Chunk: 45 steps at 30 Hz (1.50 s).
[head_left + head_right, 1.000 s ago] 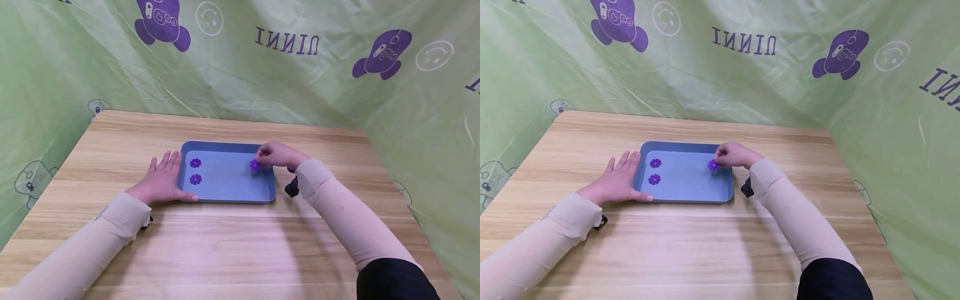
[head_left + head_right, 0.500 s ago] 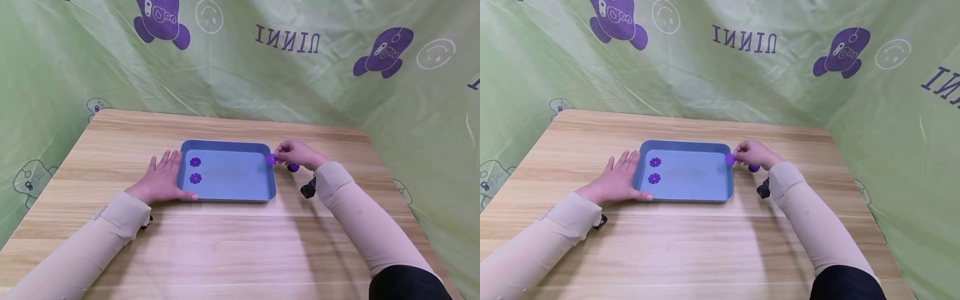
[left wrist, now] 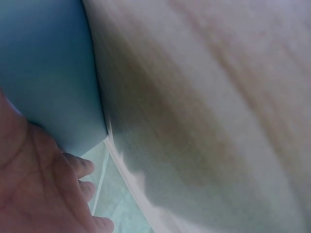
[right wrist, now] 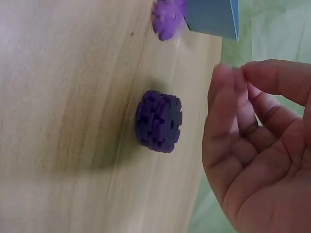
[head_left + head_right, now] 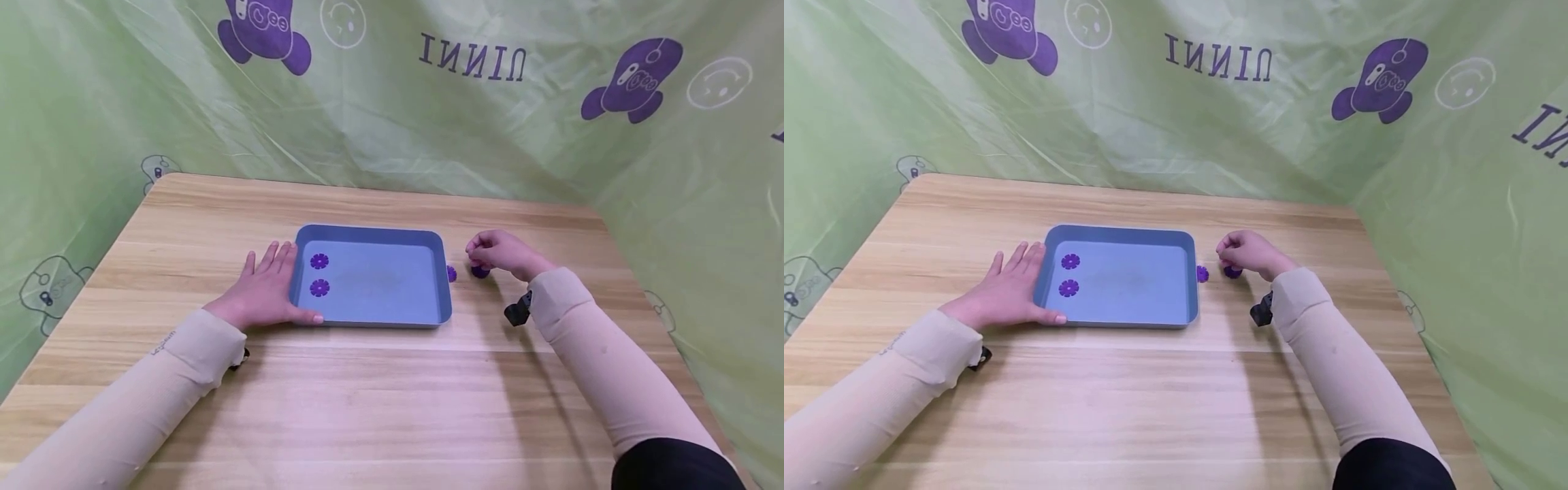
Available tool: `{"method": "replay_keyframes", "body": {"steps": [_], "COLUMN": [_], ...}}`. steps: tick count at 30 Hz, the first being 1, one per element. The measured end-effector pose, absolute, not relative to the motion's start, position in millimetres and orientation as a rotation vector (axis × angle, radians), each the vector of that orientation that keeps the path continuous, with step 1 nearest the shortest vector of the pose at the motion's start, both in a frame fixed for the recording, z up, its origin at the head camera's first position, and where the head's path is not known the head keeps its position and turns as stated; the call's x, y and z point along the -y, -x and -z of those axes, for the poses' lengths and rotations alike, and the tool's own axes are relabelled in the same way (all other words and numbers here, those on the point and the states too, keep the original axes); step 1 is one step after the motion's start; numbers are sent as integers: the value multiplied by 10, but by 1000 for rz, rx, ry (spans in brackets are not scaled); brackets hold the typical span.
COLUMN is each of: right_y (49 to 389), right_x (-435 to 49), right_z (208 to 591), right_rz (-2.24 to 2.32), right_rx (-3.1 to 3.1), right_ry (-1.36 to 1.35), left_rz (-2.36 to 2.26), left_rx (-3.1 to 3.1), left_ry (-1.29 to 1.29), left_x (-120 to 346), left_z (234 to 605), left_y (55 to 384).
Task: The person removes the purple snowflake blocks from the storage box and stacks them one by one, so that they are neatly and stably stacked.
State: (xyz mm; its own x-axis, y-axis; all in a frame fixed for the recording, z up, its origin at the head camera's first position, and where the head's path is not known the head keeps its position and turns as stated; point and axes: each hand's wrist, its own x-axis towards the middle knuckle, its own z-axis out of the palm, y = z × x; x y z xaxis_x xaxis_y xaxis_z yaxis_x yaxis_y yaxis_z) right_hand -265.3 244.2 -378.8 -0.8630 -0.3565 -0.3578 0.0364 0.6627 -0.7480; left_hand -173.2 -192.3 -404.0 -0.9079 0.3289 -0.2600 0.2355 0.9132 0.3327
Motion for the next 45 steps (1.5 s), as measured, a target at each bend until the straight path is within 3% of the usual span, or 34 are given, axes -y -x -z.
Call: {"method": "replay_keyframes", "body": {"steps": [8, 13, 34, 45], "right_y": [2664, 2667, 2637, 2621], "right_x": [-2144, -1991, -1888, -2014], "right_z": [3734, 3780, 3853, 3739], "right_rz": [556, 384, 242, 452], "right_rx": [-2634, -2616, -2624, -2609], "right_ry": [592, 674, 638, 595], "left_rz": [-437, -434, -444, -449], "left_rx": [-2769, -2765, -2776, -2782], "left_ry": [-413, -416, -421, -431], "left_x": [1935, 1923, 1910, 1905], "left_z": [4051, 4064, 4014, 4010], "left_y": [1738, 1746, 1714, 1705]}}
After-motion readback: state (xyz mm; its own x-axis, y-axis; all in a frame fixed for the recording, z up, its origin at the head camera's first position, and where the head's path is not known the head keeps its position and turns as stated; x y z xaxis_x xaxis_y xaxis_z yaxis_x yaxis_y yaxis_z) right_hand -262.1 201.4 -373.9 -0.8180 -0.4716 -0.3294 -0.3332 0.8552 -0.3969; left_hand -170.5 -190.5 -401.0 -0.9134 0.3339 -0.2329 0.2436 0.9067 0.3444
